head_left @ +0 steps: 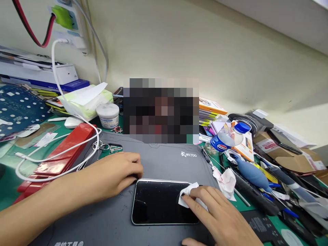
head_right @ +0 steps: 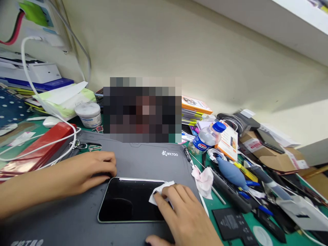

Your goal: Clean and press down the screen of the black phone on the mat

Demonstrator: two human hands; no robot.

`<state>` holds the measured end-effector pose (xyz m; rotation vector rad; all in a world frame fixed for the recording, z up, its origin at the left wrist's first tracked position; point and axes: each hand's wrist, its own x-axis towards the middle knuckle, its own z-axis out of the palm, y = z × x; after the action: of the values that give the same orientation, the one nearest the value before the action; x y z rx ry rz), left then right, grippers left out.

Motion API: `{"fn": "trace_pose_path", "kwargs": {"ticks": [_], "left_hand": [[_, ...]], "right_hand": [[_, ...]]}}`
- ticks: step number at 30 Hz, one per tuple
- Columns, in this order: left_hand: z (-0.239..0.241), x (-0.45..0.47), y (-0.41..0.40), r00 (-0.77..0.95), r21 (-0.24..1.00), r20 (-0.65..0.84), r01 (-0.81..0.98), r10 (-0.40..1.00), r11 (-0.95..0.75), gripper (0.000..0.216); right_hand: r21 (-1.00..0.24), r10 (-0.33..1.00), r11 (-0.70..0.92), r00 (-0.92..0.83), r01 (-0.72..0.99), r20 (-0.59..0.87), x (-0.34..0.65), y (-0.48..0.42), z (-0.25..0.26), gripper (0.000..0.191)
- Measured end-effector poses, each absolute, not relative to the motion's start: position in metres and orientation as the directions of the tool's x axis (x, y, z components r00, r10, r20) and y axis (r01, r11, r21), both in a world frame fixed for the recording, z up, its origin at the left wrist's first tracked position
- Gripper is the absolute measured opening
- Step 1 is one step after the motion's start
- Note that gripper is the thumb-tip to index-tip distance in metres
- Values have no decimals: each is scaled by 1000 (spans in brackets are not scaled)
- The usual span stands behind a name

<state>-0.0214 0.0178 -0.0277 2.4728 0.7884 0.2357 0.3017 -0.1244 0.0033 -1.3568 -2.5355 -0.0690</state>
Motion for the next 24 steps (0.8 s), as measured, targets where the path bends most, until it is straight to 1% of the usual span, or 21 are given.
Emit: {"fn": "trace_pose_path", "kwargs": {"ticks": [5, 9, 11, 13, 17, 24], "left_hand": [[-27, -21, 19, 821, 538, -4, 484, 571, -691, 19], [-25, -24, 19, 828, 551, 12, 463, 561, -694, 19], [-28, -26, 18, 834, 563, 26, 444, 551, -697, 20], [-33, -27, 18, 837, 575, 46, 424, 545, -700, 21], [-41, -30, 17, 832, 593, 77, 405, 550, -696, 22], [-34, -29, 18, 826, 600, 35, 432, 562, -673, 12]], "right_hand": [[-167, 797, 596, -553, 786, 243, 299, -125, 5, 36], [-189, 828, 553, -511, 811, 231, 297, -128, 4, 49], [-196, 847, 520, -472, 831, 246, 297, -130, 5, 52], [-195, 863, 487, -435, 852, 256, 298, -131, 6, 49], [-208, 890, 446, -406, 871, 210, 298, -131, 7, 39], [-227, 844, 531, -486, 816, 226, 303, -129, 11, 30]]}}
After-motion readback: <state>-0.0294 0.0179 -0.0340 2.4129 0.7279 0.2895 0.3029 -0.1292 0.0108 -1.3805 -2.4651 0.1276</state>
